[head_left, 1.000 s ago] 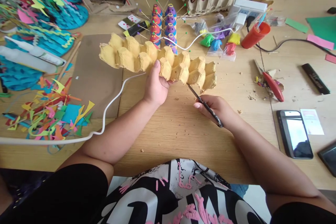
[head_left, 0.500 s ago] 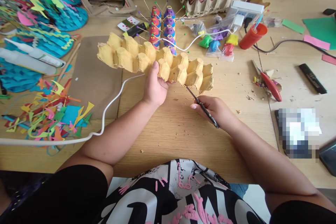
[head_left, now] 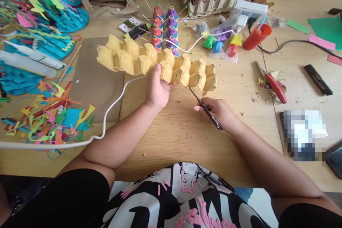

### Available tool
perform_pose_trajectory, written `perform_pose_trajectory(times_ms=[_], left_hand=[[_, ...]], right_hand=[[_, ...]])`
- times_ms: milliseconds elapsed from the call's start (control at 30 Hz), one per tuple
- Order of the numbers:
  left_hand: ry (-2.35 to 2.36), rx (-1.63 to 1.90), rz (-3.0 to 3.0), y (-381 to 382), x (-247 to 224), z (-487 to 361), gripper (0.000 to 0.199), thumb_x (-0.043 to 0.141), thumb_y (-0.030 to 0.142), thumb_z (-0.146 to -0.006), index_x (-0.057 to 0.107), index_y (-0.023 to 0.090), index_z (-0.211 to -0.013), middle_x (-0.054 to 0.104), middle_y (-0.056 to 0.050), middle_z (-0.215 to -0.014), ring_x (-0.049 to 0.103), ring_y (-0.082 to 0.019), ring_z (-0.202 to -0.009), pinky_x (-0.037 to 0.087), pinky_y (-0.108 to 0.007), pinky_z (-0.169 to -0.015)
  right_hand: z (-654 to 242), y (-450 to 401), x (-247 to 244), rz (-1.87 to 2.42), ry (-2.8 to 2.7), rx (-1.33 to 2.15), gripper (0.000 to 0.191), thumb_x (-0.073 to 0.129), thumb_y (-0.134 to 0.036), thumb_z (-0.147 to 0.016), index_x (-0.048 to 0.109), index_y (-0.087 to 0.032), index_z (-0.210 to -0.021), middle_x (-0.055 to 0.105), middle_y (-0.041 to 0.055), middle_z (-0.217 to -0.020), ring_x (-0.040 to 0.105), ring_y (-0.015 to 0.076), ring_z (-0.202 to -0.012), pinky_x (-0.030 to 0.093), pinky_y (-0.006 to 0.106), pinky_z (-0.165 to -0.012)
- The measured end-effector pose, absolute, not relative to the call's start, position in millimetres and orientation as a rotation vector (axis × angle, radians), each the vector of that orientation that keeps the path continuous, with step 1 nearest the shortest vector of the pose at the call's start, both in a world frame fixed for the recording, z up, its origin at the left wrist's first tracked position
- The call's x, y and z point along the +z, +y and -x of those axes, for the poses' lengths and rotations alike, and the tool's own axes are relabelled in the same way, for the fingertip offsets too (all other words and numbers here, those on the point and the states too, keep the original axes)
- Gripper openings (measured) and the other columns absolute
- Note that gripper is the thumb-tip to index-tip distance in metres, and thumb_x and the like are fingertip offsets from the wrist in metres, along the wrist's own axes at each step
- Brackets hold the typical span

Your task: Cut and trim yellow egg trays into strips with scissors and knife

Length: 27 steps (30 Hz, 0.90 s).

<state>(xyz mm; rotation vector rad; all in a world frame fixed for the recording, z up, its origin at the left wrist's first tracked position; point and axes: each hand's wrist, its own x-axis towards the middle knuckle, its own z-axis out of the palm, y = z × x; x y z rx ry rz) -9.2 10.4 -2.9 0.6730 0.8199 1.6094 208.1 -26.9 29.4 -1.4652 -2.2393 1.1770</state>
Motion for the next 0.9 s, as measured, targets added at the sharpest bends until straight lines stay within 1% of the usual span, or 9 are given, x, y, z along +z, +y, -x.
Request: perform_pose_trajectory(times_ms=[100, 233, 367, 467, 567, 667, 767, 833, 900], left_hand=[[0.819, 1.631, -0.666, 9, -3, 7, 0.038, 0.052, 0.051, -0.100, 0.064, 0.032, -0.131, 0.065, -0.003, -0.144, 0.062, -0.023, -0.134, 0.061, -0.029, -0.091], [0.900, 1.655, -0.681, 9, -3, 6, 0.040, 0.055, 0.057, -0.098, 0.065, 0.034, -0.129, 0.064, -0.001, -0.146, 0.058, -0.021, -0.140, 0.058, -0.025, -0.094], [0.916, 1.653, -0.666, 11, -4, 8, 0.044, 0.055, 0.061, -0.096, 0.067, 0.032, -0.126, 0.065, -0.003, -0.144, 0.059, -0.023, -0.138, 0.059, -0.026, -0.089], [0.931, 1.651, -0.664, 11, -6, 8, 0.047, 0.060, 0.065, -0.092, 0.068, 0.032, -0.125, 0.068, -0.003, -0.141, 0.058, -0.024, -0.139, 0.060, -0.024, -0.084], [0.906, 1.674, -0.733, 10, -9, 6, 0.053, 0.064, 0.067, -0.087, 0.066, 0.032, -0.128, 0.064, -0.003, -0.146, 0.058, -0.025, -0.139, 0.060, -0.026, -0.086], [0.917, 1.677, -0.819, 8, -11, 4, 0.063, 0.067, 0.073, -0.081, 0.066, 0.032, -0.129, 0.063, -0.005, -0.148, 0.061, -0.026, -0.134, 0.060, -0.028, -0.084], [0.964, 1.661, -0.845, 8, -13, 5, 0.058, 0.062, 0.072, -0.085, 0.066, 0.034, -0.129, 0.062, -0.003, -0.149, 0.066, -0.024, -0.125, 0.061, -0.028, -0.080], [0.980, 1.665, -0.828, 10, -13, 7, 0.053, 0.058, 0.070, -0.089, 0.066, 0.035, -0.128, 0.062, -0.002, -0.149, 0.068, -0.021, -0.121, 0.061, -0.026, -0.077], [0.970, 1.672, -0.801, 13, -13, 10, 0.050, 0.057, 0.069, -0.091, 0.067, 0.035, -0.127, 0.065, 0.000, -0.146, 0.068, -0.020, -0.118, 0.061, -0.024, -0.073]], right_hand=[[-209, -26, 32, 1.445, -2.228, 1.193, 0.051, 0.055, -0.069, -0.091, 0.055, -0.022, -0.073, 0.047, -0.0035, -0.061, 0.042, 0.0124, -0.058, 0.030, 0.027, -0.059], [-212, -25, 36, 1.405, -2.213, 1.254, 0.051, 0.057, -0.070, -0.090, 0.060, -0.020, -0.078, 0.049, -0.0029, -0.063, 0.043, 0.0127, -0.059, 0.028, 0.028, -0.059], [-218, -24, 40, 1.262, -2.198, 1.412, 0.051, 0.063, -0.070, -0.087, 0.059, -0.020, -0.081, 0.053, -0.0017, -0.067, 0.045, 0.0129, -0.062, 0.031, 0.027, -0.059], [-219, -25, 38, 1.122, -2.092, 1.495, 0.049, 0.069, -0.067, -0.084, 0.058, -0.020, -0.085, 0.055, -0.0015, -0.072, 0.047, 0.0128, -0.065, 0.035, 0.027, -0.060], [-215, -26, 28, 1.125, -1.839, 1.408, 0.048, 0.076, -0.063, -0.080, 0.058, -0.021, -0.092, 0.055, -0.0030, -0.072, 0.048, 0.0119, -0.065, 0.039, 0.027, -0.061], [-213, -26, 16, 1.161, -1.605, 1.298, 0.048, 0.081, -0.059, -0.079, 0.056, -0.023, -0.100, 0.063, -0.0018, -0.078, 0.052, 0.0121, -0.064, 0.042, 0.027, -0.060], [-213, -24, 10, 1.176, -1.508, 1.266, 0.045, 0.079, -0.057, -0.082, 0.055, -0.026, -0.104, 0.064, -0.0023, -0.078, 0.055, 0.0127, -0.064, 0.043, 0.027, -0.058], [-215, -23, 10, 1.175, -1.525, 1.279, 0.041, 0.075, -0.058, -0.085, 0.056, -0.026, -0.103, 0.063, -0.0022, -0.076, 0.057, 0.0136, -0.065, 0.045, 0.027, -0.058], [-217, -22, 12, 1.159, -1.588, 1.326, 0.038, 0.070, -0.059, -0.089, 0.058, -0.025, -0.099, 0.062, -0.0021, -0.072, 0.057, 0.0136, -0.062, 0.045, 0.028, -0.056]])
